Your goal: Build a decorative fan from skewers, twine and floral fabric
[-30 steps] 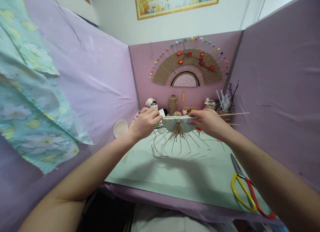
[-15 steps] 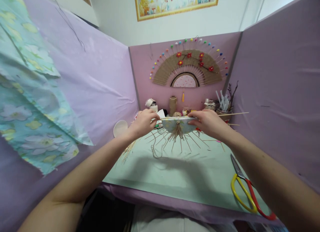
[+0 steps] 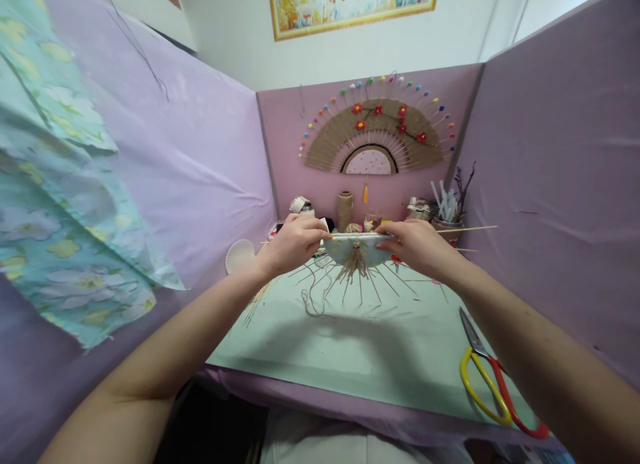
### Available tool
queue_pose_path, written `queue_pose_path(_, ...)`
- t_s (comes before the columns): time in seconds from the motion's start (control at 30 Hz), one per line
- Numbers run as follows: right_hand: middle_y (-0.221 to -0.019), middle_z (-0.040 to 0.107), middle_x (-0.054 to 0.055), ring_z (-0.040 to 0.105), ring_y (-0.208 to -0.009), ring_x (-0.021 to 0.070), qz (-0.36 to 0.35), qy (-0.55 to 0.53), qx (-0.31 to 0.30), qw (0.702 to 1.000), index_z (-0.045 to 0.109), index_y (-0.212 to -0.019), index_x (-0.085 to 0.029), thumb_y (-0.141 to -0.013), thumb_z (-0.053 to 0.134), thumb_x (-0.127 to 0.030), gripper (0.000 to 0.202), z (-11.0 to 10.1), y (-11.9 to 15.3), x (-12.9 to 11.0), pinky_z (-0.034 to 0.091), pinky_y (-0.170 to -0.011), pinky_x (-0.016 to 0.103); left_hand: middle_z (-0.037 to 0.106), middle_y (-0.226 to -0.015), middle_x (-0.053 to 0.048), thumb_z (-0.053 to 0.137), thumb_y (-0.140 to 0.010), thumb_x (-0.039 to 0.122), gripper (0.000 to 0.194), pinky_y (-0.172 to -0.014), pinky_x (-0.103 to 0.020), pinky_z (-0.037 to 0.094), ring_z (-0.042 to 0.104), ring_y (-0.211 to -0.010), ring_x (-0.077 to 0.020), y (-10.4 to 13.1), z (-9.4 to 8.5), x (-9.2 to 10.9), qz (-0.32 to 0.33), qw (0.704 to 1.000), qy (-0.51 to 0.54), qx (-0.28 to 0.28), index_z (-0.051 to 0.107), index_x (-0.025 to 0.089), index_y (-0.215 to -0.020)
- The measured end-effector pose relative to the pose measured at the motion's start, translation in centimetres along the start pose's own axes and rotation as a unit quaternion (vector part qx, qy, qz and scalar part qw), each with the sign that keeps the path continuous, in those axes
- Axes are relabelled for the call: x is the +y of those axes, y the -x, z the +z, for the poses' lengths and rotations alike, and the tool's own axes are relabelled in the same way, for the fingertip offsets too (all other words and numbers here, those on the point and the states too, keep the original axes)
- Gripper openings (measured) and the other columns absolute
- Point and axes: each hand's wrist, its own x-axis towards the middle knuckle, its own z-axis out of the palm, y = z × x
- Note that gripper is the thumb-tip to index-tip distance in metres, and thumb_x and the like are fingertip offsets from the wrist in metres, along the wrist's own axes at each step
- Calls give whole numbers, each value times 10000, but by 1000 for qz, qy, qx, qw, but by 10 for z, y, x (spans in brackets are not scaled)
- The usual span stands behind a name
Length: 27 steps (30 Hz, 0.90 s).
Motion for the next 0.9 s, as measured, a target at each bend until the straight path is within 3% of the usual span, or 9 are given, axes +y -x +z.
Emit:
queue_pose_path(0.2, -792, 758, 37, 672, -742, 202, 1, -3, -7, 1000, 736, -967, -215, -846, 607, -276, 186, 1, -1, 0, 400, -661, 267, 731, -986, -26, 490, -869, 87, 258, -829, -323, 369, 641, -945, -157, 0, -3, 0, -33, 999, 23, -10, 698, 208, -961)
queue_pose_path(0.5, -761, 754, 31, 654, -694, 192, -3, -5, -7, 1000, 738, -963, -219, -845, 587, -278, 201, 1, -2, 2, 402, -646, 270, 722, -1010, -32, 471, -902, 114, 276, -834, -333, 371, 639, -952, -153, -1, 2, -4, -5, 1000, 17, -17, 711, 225, -979)
queue_pose_path(0.73, -788, 762, 42, 671, -756, 216, -1, 5, -6, 1000, 735, -964, -214, -852, 597, -287, 193, 5, -11, 4, 417, -698, 298, 694, -982, -54, 514, -854, 105, 234, -842, -335, 459, 618, -946, -171, -3, 8, -15, -37, 993, 112, -4, 709, 204, -936)
queue_pose_path(0.9, -890, 774, 55, 690, -826, 231, -10, -19, -17, 1000, 719, -937, -206, -860, 610, -256, 143, 11, -18, 8, 433, -830, 347, 682, -986, -68, 565, -853, 126, 173, -872, -356, 497, 613, -972, -180, -5, 9, -16, -90, 980, 175, 8, 705, 192, -931)
